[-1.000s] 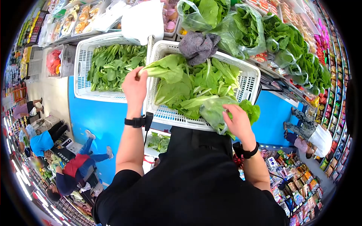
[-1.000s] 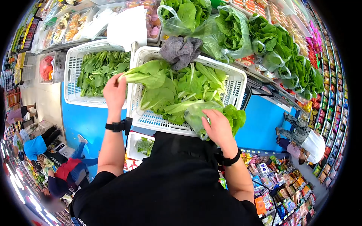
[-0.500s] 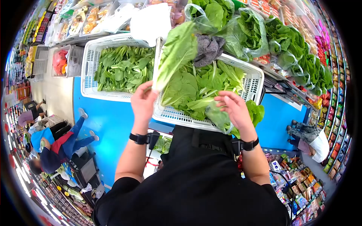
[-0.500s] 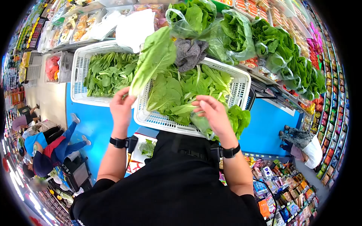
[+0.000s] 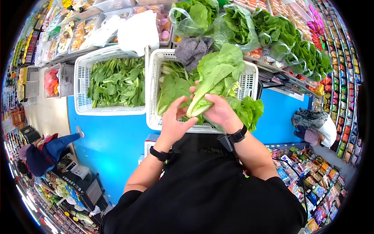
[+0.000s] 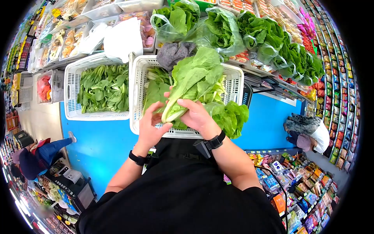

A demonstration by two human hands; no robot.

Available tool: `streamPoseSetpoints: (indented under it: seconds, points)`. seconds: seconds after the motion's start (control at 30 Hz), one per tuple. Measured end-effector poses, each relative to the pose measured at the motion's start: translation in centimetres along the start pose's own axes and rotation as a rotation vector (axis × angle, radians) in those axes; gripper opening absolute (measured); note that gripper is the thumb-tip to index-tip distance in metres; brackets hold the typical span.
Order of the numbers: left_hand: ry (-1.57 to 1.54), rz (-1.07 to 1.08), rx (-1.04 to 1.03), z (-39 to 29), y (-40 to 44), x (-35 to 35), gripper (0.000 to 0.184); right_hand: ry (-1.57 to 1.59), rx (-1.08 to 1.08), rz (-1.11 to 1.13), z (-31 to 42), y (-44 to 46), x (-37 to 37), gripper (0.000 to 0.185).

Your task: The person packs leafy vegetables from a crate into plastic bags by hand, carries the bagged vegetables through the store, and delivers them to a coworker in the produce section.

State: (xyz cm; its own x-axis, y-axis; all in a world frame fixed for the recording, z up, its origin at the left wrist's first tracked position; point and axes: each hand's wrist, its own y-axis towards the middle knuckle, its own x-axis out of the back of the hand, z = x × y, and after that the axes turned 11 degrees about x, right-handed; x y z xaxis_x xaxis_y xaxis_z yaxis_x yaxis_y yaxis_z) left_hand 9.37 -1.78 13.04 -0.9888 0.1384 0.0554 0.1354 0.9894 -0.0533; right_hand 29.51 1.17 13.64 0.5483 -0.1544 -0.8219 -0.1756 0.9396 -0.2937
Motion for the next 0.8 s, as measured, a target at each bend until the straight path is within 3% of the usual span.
streamPoseSetpoints:
  seconds: [0.07, 0.2, 0.3, 0.4, 0.43, 0.5, 0.67, 0.73, 0.77, 0.8]
  points:
    - [-0.258, 0.294, 0.515, 0.7, 0.2, 0.5, 0.058, -0.026, 0.012, 0.035, 0.3, -0.2, 0.0, 0.070]
    - [-0.372, 0.237, 0.442, 1.0, -0.2, -0.6, 0.053, -0.126, 0.041, 0.093, 1.3, -0.9, -0.3, 0.078]
    - [-0.333, 0.237, 0.417, 1.1, -0.5, -0.6, 0.053, -0.310, 0.058, 0.287, 3.2, -2.1, 0.0, 0.093]
    - [-0.390, 0.194, 0.387, 1.0, -0.7, -1.2, 0.053, -0.332, 0.054, 0.273, 5.2, -3.6, 2.6, 0.102]
    - [-0.392, 0.205, 0.410, 0.8, -0.7, -1.3, 0.054, -0.331, 0.053, 0.273, 6.0, -4.1, 3.3, 0.102]
    - [-0.390, 0.253, 0.408, 0.6, -0.8, -1.5, 0.054, 0.022, 0.075, 0.276, 7.6, -4.6, 4.1, 0.100]
    - [-0.307, 0.429, 0.529, -1.5, -1.0, -4.6, 0.056, 0.048, 0.031, 0.375, 10.4, -6.3, 6.4, 0.097]
    - [-0.272, 0.316, 0.514, -2.4, -0.7, -6.9, 0.060, -0.090, 0.171, 0.207, 11.7, -6.9, 7.1, 0.100]
    - [-0.295, 0.243, 0.493, -2.8, -0.6, -8.2, 0.060, -0.064, 0.187, 0.238, 13.0, -7.0, 6.9, 0.088]
    - [-0.316, 0.166, 0.468, -3.3, -0.4, -9.5, 0.059, -0.057, 0.182, 0.239, 14.1, -7.4, 8.0, 0.088]
